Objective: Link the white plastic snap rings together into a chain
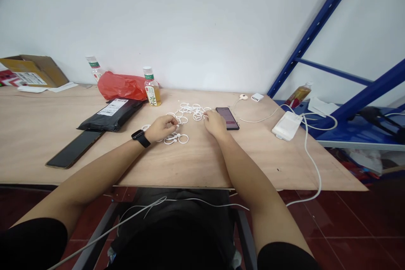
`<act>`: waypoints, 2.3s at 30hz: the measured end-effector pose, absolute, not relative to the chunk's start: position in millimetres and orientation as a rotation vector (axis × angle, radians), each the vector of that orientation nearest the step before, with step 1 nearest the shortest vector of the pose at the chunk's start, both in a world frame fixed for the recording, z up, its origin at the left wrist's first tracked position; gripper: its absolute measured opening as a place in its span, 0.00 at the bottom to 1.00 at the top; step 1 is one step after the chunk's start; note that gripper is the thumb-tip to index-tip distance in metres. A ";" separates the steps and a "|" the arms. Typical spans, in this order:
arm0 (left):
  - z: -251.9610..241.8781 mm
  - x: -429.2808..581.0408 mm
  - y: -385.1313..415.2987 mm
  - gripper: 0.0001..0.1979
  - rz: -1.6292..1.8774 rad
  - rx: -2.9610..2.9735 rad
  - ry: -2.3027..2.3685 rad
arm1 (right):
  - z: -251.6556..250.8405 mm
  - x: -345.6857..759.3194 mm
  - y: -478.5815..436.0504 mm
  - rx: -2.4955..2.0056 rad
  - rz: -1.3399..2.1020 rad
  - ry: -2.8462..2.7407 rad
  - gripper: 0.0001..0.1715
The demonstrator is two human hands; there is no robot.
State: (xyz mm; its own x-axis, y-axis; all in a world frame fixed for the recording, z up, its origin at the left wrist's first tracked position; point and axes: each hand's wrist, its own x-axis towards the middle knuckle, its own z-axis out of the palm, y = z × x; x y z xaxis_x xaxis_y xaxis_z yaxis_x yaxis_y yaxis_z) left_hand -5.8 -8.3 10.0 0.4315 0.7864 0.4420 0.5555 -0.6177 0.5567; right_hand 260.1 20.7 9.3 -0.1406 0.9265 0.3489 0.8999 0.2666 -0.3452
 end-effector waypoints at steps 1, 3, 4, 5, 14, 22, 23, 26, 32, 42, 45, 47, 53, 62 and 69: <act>9.7 -5.3 -8.6 0.05 0.945 2.386 1.135 | 7.8 262.9 22.2 -1.693 0.069 -2.077 0.18; 9.4 -4.3 -9.7 0.06 0.842 2.424 1.093 | 5.4 265.2 23.9 -1.733 0.075 -2.125 0.18; 9.4 -3.8 -10.3 0.06 0.796 2.434 1.067 | 4.5 265.0 24.2 -1.732 0.084 -2.146 0.18; 9.5 -3.4 -10.8 0.07 0.761 2.438 1.041 | 3.8 264.1 24.2 -1.726 0.095 -2.159 0.19; 10.8 -3.6 -12.7 0.10 0.769 2.439 1.025 | -6.0 251.7 27.5 -1.442 0.225 -2.180 0.15; 11.3 -4.5 -11.4 0.15 0.756 2.445 1.018 | 4.4 247.8 18.9 -1.507 0.142 -2.162 0.08; 11.3 -4.6 -11.2 0.16 0.761 2.451 1.021 | 6.8 247.9 17.1 -1.590 0.132 -2.148 0.11; 11.2 -4.5 -10.8 0.18 0.770 2.464 1.030 | 12.2 249.1 13.2 -1.829 0.147 -2.144 0.21; 12.2 -5.0 -10.8 0.22 0.773 2.492 1.035 | 14.0 248.3 11.1 -1.906 0.169 -2.237 0.16; 12.7 -4.3 -11.5 0.17 0.928 2.481 1.041 | 19.9 238.3 4.2 -1.647 0.230 -2.023 0.06; 13.2 -3.7 -11.8 0.16 0.962 2.490 1.052 | 19.5 235.9 3.9 -1.567 0.241 -1.958 0.06; 12.7 -3.7 -11.2 0.16 0.968 2.500 1.057 | 19.4 234.9 3.7 -1.537 0.255 -1.913 0.07; 10.1 -4.3 -9.3 0.16 0.969 2.515 1.051 | 18.4 235.3 4.5 -1.540 0.304 -1.838 0.11; 9.4 -2.5 -9.2 0.13 1.190 2.519 0.910 | 15.8 221.4 -5.6 -1.308 0.368 -1.988 0.11; 7.7 -0.5 -9.3 0.14 1.243 2.557 0.868 | 13.9 201.3 -18.0 -1.114 0.353 -2.136 0.09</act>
